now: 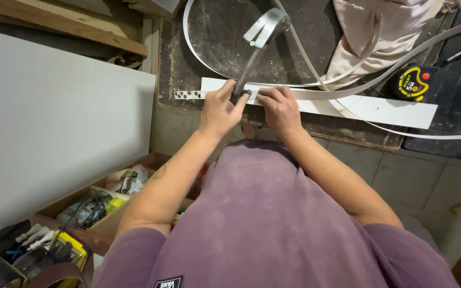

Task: Finishing a white nailing strip by tapping it with a hammer and a metal guide tool on a workbench.

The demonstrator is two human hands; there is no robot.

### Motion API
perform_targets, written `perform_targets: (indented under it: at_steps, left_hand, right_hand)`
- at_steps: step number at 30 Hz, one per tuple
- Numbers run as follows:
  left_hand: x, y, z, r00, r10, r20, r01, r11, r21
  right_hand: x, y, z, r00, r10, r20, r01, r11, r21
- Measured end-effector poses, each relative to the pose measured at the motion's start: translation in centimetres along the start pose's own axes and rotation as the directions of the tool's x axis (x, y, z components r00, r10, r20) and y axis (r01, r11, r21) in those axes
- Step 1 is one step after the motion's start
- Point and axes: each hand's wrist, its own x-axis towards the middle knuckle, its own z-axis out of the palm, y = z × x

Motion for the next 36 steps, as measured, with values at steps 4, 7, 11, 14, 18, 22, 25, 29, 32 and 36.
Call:
perform_targets:
  at_steps: [4, 7, 11, 14, 18, 22, 25, 29, 32, 36]
  left_hand:
    - [0.5, 0.7, -0.8, 0.991, -0.041, 0.127, 0.036, 0.998, 0.042]
    - [0.5, 0.1, -0.7, 0.976, -0.059, 0.209, 0.039, 0.994, 0.098]
    - [1.0, -0.6, -0.6, 0.954, -0.073, 0.289, 0.027, 0.987, 0.160]
    - [1.5, -0.5, -0.9, 0.946, -0.095, 0.310, 0.040, 0.983, 0.181]
    - [1.7, -0.5, -0.7, 0.946, -0.145, 0.290, 0.088, 0.976, 0.202]
    - [1.9, -0.5, -0.8, 0.950, -0.137, 0.279, 0.078, 0.974, 0.215]
    - [1.6, -0.2, -1.1, 0.951, -0.138, 0.278, 0.066, 0.965, 0.252]
    - [1.3, 0.4, -1.3, 0.956, -0.127, 0.264, 0.062, 0.968, 0.241]
    - [1.3, 0.3, -0.9, 0.961, -0.103, 0.258, 0.038, 0.969, 0.245]
    - [1.1, 0.6, -0.6, 0.971, -0.065, 0.232, 0.007, 0.970, 0.242]
  right_hand:
    - [0.3, -0.2, -0.5, 1.000, -0.008, 0.008, 0.008, 1.000, -0.005]
    - [0.1, 0.0, -0.2, 1.000, -0.012, 0.012, 0.012, 1.000, -0.026]
    - [-0.1, 0.2, 0.2, 1.000, -0.025, -0.007, 0.024, 0.999, -0.039]
    - [-0.2, 0.3, 1.0, 1.000, 0.017, 0.005, -0.017, 0.999, -0.033]
    - [0.9, -0.6, 1.0, 0.983, 0.136, 0.122, -0.142, 0.989, 0.037]
    - [0.0, 0.7, 2.2, 0.975, 0.167, 0.147, -0.180, 0.980, 0.080]
    - [-0.3, 1.0, 2.1, 0.974, 0.169, 0.151, -0.182, 0.980, 0.077]
    - [-0.9, 1.5, 2.8, 0.981, 0.152, 0.123, -0.163, 0.983, 0.085]
    - [-0.8, 1.5, 2.6, 0.980, 0.163, 0.114, -0.172, 0.982, 0.076]
    - [-1.1, 1.7, 2.8, 0.980, 0.176, 0.098, -0.185, 0.978, 0.098]
